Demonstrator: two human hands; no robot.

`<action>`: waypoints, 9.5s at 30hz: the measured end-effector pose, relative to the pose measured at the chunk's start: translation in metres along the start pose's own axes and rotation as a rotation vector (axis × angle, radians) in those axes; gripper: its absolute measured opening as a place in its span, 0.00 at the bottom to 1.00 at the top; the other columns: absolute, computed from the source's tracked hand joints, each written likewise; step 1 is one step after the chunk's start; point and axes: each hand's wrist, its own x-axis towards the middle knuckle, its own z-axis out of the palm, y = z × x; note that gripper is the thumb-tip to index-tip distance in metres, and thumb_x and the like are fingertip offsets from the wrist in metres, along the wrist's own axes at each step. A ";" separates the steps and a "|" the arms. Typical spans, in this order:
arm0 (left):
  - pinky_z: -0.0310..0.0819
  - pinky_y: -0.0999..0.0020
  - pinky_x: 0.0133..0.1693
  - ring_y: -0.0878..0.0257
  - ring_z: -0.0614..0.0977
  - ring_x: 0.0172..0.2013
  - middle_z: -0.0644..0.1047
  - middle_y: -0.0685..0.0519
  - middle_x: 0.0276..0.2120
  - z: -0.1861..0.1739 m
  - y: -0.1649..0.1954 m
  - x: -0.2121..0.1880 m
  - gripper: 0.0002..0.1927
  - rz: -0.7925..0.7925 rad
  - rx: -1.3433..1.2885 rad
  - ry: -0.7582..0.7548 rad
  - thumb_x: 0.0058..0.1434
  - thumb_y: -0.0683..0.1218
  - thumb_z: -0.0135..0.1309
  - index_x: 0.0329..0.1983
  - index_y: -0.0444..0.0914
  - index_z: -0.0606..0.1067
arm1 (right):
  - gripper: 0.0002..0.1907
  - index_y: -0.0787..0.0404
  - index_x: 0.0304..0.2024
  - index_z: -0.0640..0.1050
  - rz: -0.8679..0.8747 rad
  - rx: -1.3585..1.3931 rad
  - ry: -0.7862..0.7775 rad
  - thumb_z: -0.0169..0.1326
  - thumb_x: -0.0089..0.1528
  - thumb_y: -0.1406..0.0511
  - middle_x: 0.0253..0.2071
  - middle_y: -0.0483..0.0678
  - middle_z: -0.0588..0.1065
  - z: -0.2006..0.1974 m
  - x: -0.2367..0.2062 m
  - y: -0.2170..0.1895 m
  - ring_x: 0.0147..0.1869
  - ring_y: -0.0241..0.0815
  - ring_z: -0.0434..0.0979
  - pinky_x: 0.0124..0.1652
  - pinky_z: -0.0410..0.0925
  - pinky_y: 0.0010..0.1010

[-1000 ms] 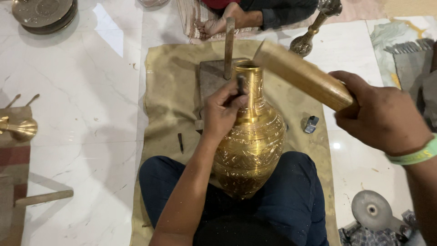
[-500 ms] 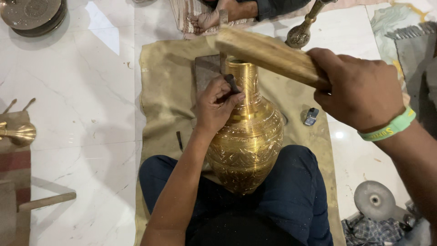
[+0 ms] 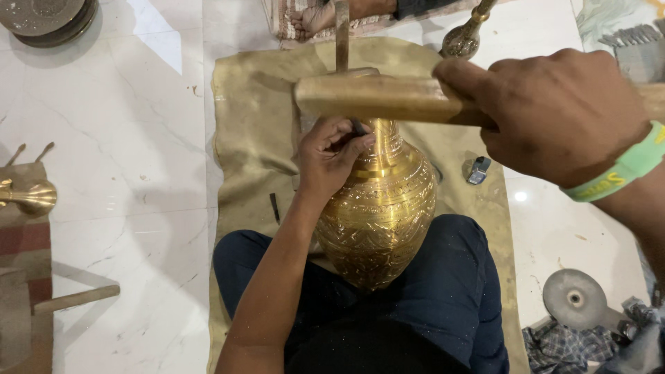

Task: The person sits on the floor holding a chisel against a large brass vase and strikes the chisel with a wooden mallet to carve decorative patterns into the metal, repositioning the chisel around the vase's neck and shoulder as they work.

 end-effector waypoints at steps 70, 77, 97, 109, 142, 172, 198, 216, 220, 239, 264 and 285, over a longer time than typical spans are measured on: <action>0.84 0.72 0.47 0.68 0.86 0.41 0.85 0.51 0.42 -0.003 -0.002 0.003 0.24 -0.053 -0.015 -0.040 0.63 0.41 0.65 0.62 0.36 0.75 | 0.40 0.51 0.76 0.60 -0.008 0.422 -0.006 0.58 0.62 0.62 0.24 0.45 0.78 0.021 0.002 0.011 0.21 0.38 0.79 0.26 0.75 0.29; 0.83 0.70 0.48 0.67 0.86 0.42 0.85 0.51 0.42 -0.004 -0.001 0.001 0.22 -0.077 -0.021 -0.040 0.64 0.41 0.65 0.61 0.37 0.76 | 0.40 0.51 0.75 0.63 -0.067 0.388 0.103 0.58 0.61 0.61 0.23 0.47 0.78 0.025 -0.004 0.020 0.22 0.40 0.78 0.26 0.73 0.32; 0.82 0.74 0.47 0.71 0.84 0.41 0.84 0.53 0.41 0.000 0.008 0.002 0.19 -0.058 0.001 -0.019 0.64 0.42 0.64 0.58 0.36 0.78 | 0.42 0.48 0.73 0.64 0.068 0.523 0.089 0.62 0.56 0.62 0.30 0.46 0.79 0.038 -0.016 0.021 0.30 0.44 0.83 0.31 0.75 0.35; 0.82 0.73 0.44 0.70 0.84 0.38 0.85 0.54 0.38 0.000 0.012 0.003 0.18 -0.077 0.044 -0.036 0.65 0.43 0.64 0.57 0.38 0.79 | 0.44 0.55 0.73 0.66 0.084 0.448 0.218 0.65 0.54 0.62 0.27 0.48 0.80 0.037 -0.020 0.021 0.28 0.44 0.82 0.32 0.76 0.36; 0.82 0.73 0.45 0.70 0.84 0.40 0.84 0.55 0.40 -0.005 0.011 0.003 0.15 -0.098 0.020 -0.071 0.64 0.40 0.63 0.54 0.38 0.79 | 0.42 0.48 0.72 0.64 0.140 0.402 0.046 0.63 0.56 0.63 0.27 0.47 0.80 0.061 -0.043 -0.001 0.28 0.47 0.82 0.30 0.74 0.37; 0.85 0.70 0.47 0.64 0.86 0.41 0.85 0.53 0.42 -0.007 0.018 0.009 0.13 -0.163 -0.023 -0.078 0.65 0.42 0.64 0.53 0.39 0.80 | 0.32 0.63 0.60 0.67 0.557 1.534 0.477 0.65 0.56 0.71 0.31 0.47 0.75 0.199 -0.095 -0.089 0.28 0.40 0.75 0.28 0.70 0.35; 0.82 0.65 0.42 0.56 0.88 0.40 0.83 0.44 0.39 0.021 0.072 0.046 0.23 -0.024 0.594 -0.374 0.58 0.39 0.67 0.57 0.38 0.75 | 0.37 0.60 0.66 0.65 0.146 1.111 0.245 0.64 0.56 0.69 0.33 0.56 0.80 0.161 -0.056 0.006 0.34 0.50 0.85 0.35 0.78 0.38; 0.86 0.71 0.47 0.63 0.88 0.44 0.85 0.47 0.44 0.020 0.052 0.028 0.24 -0.013 0.420 -0.206 0.62 0.38 0.66 0.61 0.39 0.74 | 0.41 0.55 0.72 0.63 0.150 0.798 0.225 0.63 0.58 0.63 0.31 0.48 0.80 0.117 -0.067 0.011 0.32 0.45 0.84 0.33 0.77 0.35; 0.84 0.69 0.43 0.61 0.89 0.40 0.85 0.46 0.42 0.009 0.060 0.043 0.26 -0.101 0.506 -0.364 0.60 0.40 0.67 0.61 0.40 0.75 | 0.40 0.48 0.69 0.66 0.304 0.653 0.051 0.65 0.55 0.66 0.30 0.51 0.81 0.143 -0.080 -0.005 0.35 0.53 0.84 0.36 0.76 0.44; 0.83 0.68 0.43 0.61 0.89 0.40 0.84 0.45 0.41 0.004 0.063 0.051 0.24 0.048 0.478 -0.454 0.61 0.41 0.67 0.60 0.38 0.74 | 0.40 0.60 0.68 0.66 0.238 1.067 0.446 0.66 0.53 0.68 0.35 0.59 0.80 0.170 -0.063 -0.021 0.37 0.56 0.83 0.39 0.75 0.42; 0.86 0.71 0.42 0.62 0.89 0.42 0.84 0.44 0.48 0.000 0.054 0.044 0.23 -0.021 0.445 -0.410 0.60 0.41 0.67 0.59 0.39 0.77 | 0.40 0.57 0.70 0.65 0.230 0.863 0.328 0.65 0.57 0.70 0.36 0.53 0.80 0.153 -0.063 -0.013 0.36 0.49 0.83 0.37 0.75 0.38; 0.87 0.68 0.45 0.64 0.88 0.43 0.84 0.46 0.51 -0.008 0.042 0.040 0.21 0.026 0.446 -0.394 0.61 0.43 0.68 0.57 0.39 0.78 | 0.40 0.62 0.69 0.65 0.203 1.004 0.459 0.65 0.54 0.68 0.33 0.57 0.80 0.147 -0.068 -0.014 0.36 0.53 0.84 0.38 0.76 0.39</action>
